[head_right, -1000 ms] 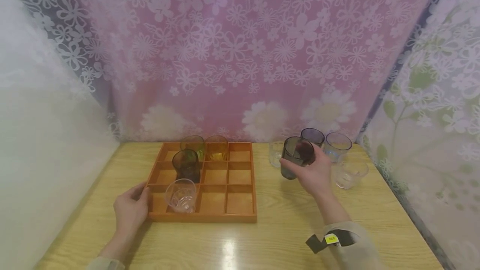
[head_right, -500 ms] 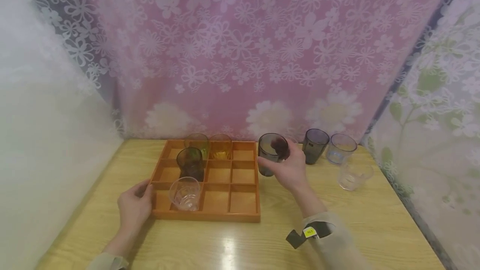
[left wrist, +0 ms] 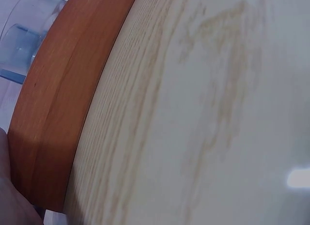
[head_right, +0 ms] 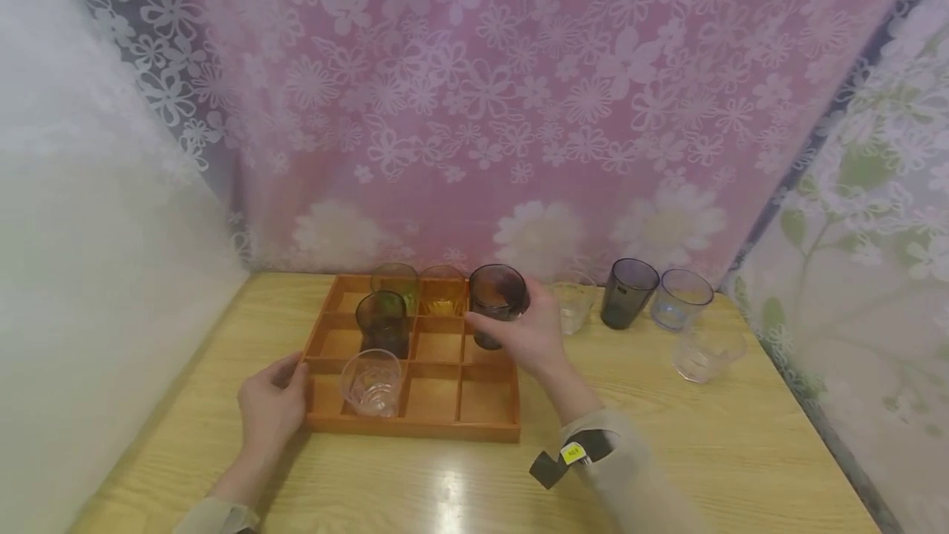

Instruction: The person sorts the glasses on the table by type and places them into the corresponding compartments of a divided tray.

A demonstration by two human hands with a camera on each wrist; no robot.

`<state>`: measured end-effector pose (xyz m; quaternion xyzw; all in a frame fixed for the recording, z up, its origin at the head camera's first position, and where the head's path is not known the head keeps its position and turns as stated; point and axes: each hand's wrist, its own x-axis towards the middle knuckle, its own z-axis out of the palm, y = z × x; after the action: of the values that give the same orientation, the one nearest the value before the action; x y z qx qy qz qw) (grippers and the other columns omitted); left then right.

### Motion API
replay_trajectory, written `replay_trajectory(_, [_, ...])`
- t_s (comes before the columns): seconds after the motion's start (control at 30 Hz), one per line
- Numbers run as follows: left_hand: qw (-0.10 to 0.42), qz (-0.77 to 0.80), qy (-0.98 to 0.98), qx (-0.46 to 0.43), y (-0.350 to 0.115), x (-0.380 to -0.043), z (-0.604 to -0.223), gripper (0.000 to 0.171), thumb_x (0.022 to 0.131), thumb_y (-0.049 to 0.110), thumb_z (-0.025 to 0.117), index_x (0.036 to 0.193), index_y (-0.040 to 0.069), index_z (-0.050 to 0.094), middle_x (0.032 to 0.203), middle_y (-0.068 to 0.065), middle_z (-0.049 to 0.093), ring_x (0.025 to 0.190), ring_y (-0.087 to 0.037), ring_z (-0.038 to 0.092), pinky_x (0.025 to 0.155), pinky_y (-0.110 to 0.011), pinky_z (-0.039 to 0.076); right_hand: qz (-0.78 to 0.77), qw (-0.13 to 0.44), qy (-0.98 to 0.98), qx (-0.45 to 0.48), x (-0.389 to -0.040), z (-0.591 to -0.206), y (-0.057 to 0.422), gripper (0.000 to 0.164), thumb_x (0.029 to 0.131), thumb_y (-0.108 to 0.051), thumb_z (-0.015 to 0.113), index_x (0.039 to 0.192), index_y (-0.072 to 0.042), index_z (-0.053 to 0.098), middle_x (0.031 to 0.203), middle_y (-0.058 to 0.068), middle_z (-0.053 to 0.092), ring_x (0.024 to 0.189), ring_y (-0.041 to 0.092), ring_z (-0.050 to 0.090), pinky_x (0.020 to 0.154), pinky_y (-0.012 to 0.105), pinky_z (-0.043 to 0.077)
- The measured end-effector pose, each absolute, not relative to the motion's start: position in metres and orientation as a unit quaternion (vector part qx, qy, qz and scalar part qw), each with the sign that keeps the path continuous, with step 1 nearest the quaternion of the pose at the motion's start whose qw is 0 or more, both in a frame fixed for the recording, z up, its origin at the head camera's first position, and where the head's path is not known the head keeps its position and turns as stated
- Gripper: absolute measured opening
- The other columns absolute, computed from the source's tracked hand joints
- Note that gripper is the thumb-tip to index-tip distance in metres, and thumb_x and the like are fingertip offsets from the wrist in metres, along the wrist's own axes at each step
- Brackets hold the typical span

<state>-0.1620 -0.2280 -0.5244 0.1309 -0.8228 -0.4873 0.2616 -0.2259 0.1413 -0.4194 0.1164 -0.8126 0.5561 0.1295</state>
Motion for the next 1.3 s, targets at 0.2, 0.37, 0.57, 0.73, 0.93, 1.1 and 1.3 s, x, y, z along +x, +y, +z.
replay_trajectory(0.2, [0.254,-0.492,-0.823,0.132,-0.227,-0.163,-0.525,0.023,0.1,0.004,0.069,0.119,-0.005,0.077,0.108,-0.023,0.077,0.095,-0.034,0.076,0.067,-0.003,0.044,0.558,0.137,-0.808,0.134,-0.23,-0.424,0.124,0.064,0.075,-0.024,0.1,0.13,-0.011,0.07,0.119,0.008,0.072,0.112,0.026,0.067,0.094,0.049,0.055])
replay_trajectory(0.37, [0.255,-0.488,-0.824,0.131,-0.228,-0.163,-0.524,0.023,0.1,0.005,0.069,0.12,-0.004,0.078,0.109,-0.022,0.077,0.095,-0.034,0.076,0.067,-0.002,0.044,0.572,0.134,-0.796,0.145,-0.233,-0.428,0.11,0.065,0.075,-0.022,0.1,0.13,-0.01,0.069,0.119,0.007,0.073,0.11,0.025,0.069,0.092,0.047,0.056])
replay_trajectory(0.57, [0.256,-0.49,-0.823,0.127,-0.228,-0.163,-0.523,0.023,0.1,0.004,0.069,0.12,-0.005,0.077,0.108,-0.023,0.077,0.095,-0.035,0.076,0.067,-0.002,0.044,0.576,0.122,-0.795,0.149,-0.237,-0.435,0.098,0.065,0.076,-0.025,0.099,0.132,-0.01,0.069,0.12,0.007,0.073,0.111,0.025,0.069,0.092,0.047,0.056])
replay_trajectory(0.73, [0.257,-0.488,-0.824,0.125,-0.229,-0.163,-0.523,0.023,0.1,0.004,0.069,0.119,-0.006,0.077,0.108,-0.023,0.077,0.094,-0.035,0.076,0.067,-0.003,0.044,0.571,0.12,-0.799,0.143,-0.241,-0.44,0.09,0.067,0.075,-0.027,0.099,0.133,-0.009,0.069,0.122,0.01,0.072,0.111,0.027,0.069,0.093,0.048,0.056])
replay_trajectory(0.93, [0.256,-0.489,-0.824,0.128,-0.23,-0.163,-0.524,0.023,0.1,0.004,0.069,0.12,-0.005,0.077,0.108,-0.022,0.077,0.095,-0.034,0.076,0.067,-0.002,0.044,0.583,0.112,-0.793,0.139,-0.244,-0.447,0.079,0.067,0.074,-0.024,0.1,0.132,-0.009,0.069,0.12,0.009,0.073,0.11,0.029,0.07,0.093,0.047,0.057])
replay_trajectory(1.1, [0.259,-0.487,-0.825,0.127,-0.23,-0.162,-0.524,0.023,0.1,0.003,0.069,0.119,-0.005,0.078,0.107,-0.022,0.077,0.093,-0.034,0.076,0.067,-0.003,0.044,0.592,0.111,-0.785,0.142,-0.244,-0.45,0.072,0.067,0.073,-0.023,0.101,0.131,-0.009,0.07,0.119,0.009,0.073,0.111,0.033,0.069,0.092,0.05,0.057])
replay_trajectory(1.3, [0.26,-0.486,-0.824,0.129,-0.229,-0.162,-0.524,0.023,0.099,0.003,0.07,0.119,-0.005,0.078,0.106,-0.022,0.077,0.094,-0.034,0.076,0.068,-0.002,0.043,0.575,0.108,-0.799,0.139,-0.245,-0.456,0.067,0.067,0.072,-0.025,0.101,0.129,-0.008,0.069,0.119,0.009,0.073,0.109,0.026,0.069,0.092,0.048,0.057])
